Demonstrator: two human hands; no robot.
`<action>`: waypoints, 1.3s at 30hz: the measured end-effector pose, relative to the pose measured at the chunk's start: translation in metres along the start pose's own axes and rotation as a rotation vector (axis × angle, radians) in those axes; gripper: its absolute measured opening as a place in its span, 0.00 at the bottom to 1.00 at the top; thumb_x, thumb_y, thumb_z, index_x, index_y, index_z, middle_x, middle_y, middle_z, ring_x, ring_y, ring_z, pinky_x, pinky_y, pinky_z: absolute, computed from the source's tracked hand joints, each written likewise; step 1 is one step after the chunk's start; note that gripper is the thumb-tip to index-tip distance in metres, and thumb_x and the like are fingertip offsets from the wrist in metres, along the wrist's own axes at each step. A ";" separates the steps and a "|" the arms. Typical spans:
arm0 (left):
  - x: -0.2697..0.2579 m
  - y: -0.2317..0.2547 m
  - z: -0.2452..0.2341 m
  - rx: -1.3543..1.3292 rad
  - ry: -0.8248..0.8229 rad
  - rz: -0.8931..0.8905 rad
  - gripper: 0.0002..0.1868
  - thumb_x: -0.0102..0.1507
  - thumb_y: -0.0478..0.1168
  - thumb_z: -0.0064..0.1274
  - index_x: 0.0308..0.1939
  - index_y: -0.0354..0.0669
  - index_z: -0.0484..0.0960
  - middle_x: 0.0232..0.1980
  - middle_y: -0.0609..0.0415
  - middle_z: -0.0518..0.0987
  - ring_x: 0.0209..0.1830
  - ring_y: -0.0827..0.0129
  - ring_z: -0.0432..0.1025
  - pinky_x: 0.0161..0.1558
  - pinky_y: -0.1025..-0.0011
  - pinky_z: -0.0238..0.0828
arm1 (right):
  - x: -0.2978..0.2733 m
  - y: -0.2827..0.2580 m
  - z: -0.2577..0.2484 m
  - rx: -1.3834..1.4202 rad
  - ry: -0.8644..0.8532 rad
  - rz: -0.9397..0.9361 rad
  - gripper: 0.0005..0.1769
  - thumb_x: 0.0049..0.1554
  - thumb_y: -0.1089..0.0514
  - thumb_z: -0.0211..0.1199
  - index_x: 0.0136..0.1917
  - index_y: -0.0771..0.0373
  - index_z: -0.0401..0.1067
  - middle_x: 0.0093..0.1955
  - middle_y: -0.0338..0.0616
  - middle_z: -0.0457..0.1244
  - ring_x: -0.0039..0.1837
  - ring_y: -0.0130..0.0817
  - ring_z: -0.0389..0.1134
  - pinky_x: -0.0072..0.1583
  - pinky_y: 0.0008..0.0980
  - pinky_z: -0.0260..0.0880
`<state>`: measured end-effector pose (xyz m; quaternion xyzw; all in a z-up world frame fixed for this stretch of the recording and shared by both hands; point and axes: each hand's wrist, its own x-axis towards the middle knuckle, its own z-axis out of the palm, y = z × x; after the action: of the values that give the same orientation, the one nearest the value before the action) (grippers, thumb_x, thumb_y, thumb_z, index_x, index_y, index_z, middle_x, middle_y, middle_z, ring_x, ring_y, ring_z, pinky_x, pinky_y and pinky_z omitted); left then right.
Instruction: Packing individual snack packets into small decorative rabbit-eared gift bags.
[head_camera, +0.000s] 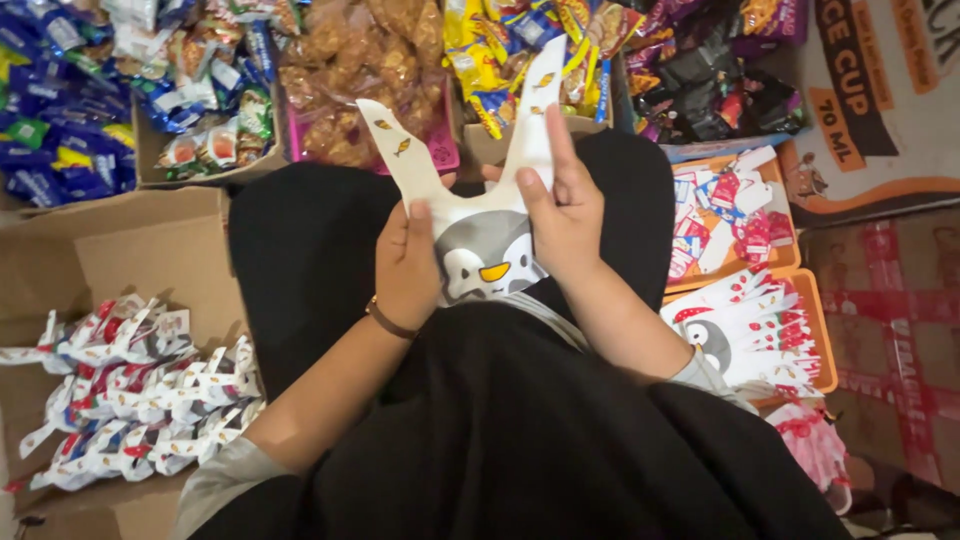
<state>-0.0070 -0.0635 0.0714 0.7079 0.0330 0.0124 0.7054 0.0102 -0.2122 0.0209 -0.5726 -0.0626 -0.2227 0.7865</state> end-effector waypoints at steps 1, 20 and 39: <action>-0.001 0.001 0.002 -0.001 -0.011 -0.001 0.21 0.75 0.50 0.37 0.47 0.39 0.80 0.35 0.55 0.77 0.39 0.71 0.71 0.46 0.66 0.72 | 0.005 0.005 -0.011 -0.006 0.009 -0.003 0.31 0.68 0.69 0.56 0.81 0.57 0.54 0.66 0.51 0.65 0.58 0.54 0.75 0.56 0.42 0.83; 0.003 -0.007 0.001 0.046 -0.100 -0.091 0.30 0.74 0.59 0.28 0.60 0.41 0.76 0.45 0.49 0.83 0.44 0.72 0.76 0.53 0.68 0.70 | -0.102 0.226 -0.459 -1.430 0.183 0.932 0.35 0.42 0.48 0.80 0.62 0.51 0.75 0.56 0.54 0.65 0.58 0.57 0.72 0.56 0.54 0.72; 0.002 -0.005 0.007 -0.027 -0.181 -0.099 0.29 0.74 0.57 0.28 0.60 0.39 0.74 0.45 0.47 0.82 0.45 0.69 0.76 0.57 0.67 0.69 | -0.108 0.154 -0.444 -1.243 0.536 0.798 0.19 0.54 0.61 0.60 0.59 0.59 0.78 0.55 0.59 0.67 0.64 0.57 0.69 0.63 0.47 0.70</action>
<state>-0.0051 -0.0706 0.0664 0.6939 0.0039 -0.0862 0.7148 -0.0911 -0.5569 -0.3015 -0.8136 0.4756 -0.0483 0.3308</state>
